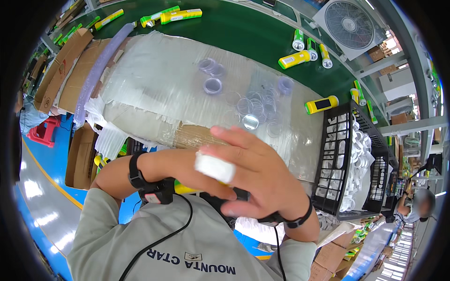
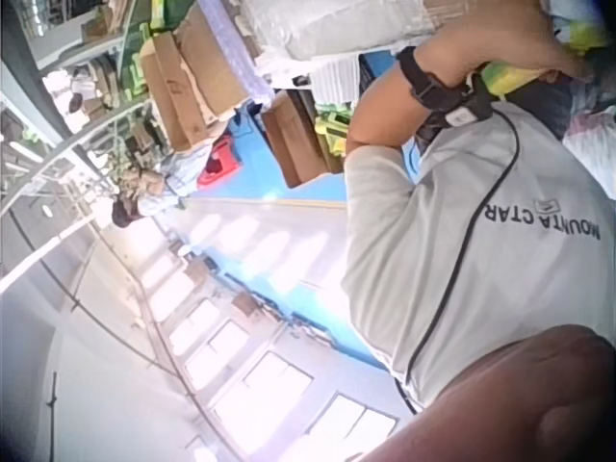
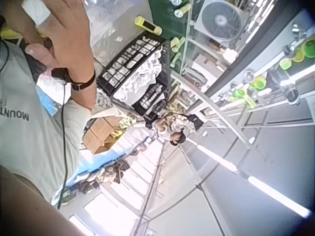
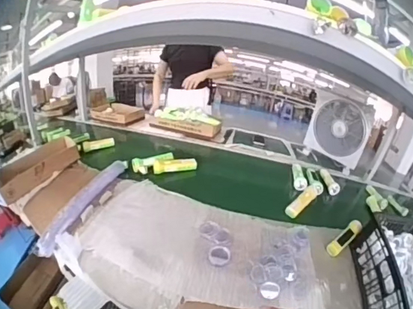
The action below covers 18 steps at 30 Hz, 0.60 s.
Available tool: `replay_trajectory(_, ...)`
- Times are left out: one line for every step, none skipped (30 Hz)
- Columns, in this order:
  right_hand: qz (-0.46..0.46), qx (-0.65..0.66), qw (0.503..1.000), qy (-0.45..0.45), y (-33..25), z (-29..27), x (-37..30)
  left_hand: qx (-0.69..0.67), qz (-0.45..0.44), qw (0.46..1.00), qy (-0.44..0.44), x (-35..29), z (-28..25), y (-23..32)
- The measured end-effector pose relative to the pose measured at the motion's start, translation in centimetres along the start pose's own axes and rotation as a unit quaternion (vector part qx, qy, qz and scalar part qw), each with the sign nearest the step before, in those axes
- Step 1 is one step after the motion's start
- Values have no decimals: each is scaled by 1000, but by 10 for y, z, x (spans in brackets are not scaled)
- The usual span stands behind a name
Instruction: Manually assembling several flashlight units by inserting components and attaching lens caps on an assembly line.
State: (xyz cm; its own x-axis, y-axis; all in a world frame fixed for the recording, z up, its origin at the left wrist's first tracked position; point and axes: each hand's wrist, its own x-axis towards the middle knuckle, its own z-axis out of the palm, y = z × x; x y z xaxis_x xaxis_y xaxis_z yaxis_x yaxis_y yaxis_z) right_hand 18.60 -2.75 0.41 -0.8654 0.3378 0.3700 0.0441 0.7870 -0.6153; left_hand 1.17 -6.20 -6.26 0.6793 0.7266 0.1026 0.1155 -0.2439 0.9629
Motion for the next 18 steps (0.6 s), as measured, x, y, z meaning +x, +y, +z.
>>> replay_trajectory(-61, -103, 991, -54, 2, 1, 0, -12, -3, 999, -48, -1, 1, 1)
replay_trajectory(105, -62, 992, 36, -4, 12, -6, -11, 4, 997, 71, 3, 10, 6)
replay_trajectory(108, -63, 991, 39, -2, 18, -3, -12, 5, 998, 67, 7, 10, 9)
replay_trajectory(202, 63, 968, 132, 1, 24, 4, 68, -84, 988, 107, 11, 8, 13)
replay_trajectory(282, 185, 915, 220, 5, 25, 9, 151, -167, 963, 150, 14, 4, 15)
replay_trajectory(261, 207, 923, 190, 7, 22, 3, 111, -57, 979, 161, 12, 7, 6)
replay_trajectory(258, 205, 924, 193, 9, 18, 3, 115, -54, 979, 161, 12, 1, 4)
replay_trajectory(191, 220, 940, 177, 6, 19, 0, -25, -121, 990, 63, 8, -5, 15)
replay_trajectory(119, 231, 952, 162, 7, 17, -1, -161, -182, 969, -36, 6, -14, 25)
replay_trajectory(75, 219, 963, 139, 11, 15, -7, -222, -195, 950, -99, 4, -18, 32)
replay_trajectory(74, 219, 963, 140, 11, 15, -7, -220, -196, 950, -99, 3, -15, 30)
replay_trajectory(92, 197, 966, 140, 8, 16, -8, -147, -151, 977, -42, 1, -8, 27)
replay_trajectory(110, 175, 968, 140, 4, 18, -9, -72, -104, 992, 15, 0, -2, 24)
replay_trajectory(219, 154, 945, 190, -7, 24, -5, -70, -80, 991, 81, 0, 5, 23)
replay_trajectory(220, 157, 944, 189, -6, 26, -5, -72, -83, 991, 82, 1, 6, 23)
replay_trajectory(226, 141, 944, 195, -4, 29, -5, 5, -146, 987, 67, 2, 4, 24)
replay_trajectory(226, 119, 945, 203, -1, 26, -3, 87, -202, 974, 52, 6, 0, 26)
replay_trajectory(245, 145, 942, 176, -5, 26, -9, 78, -188, 979, 24, 3, 0, 28)
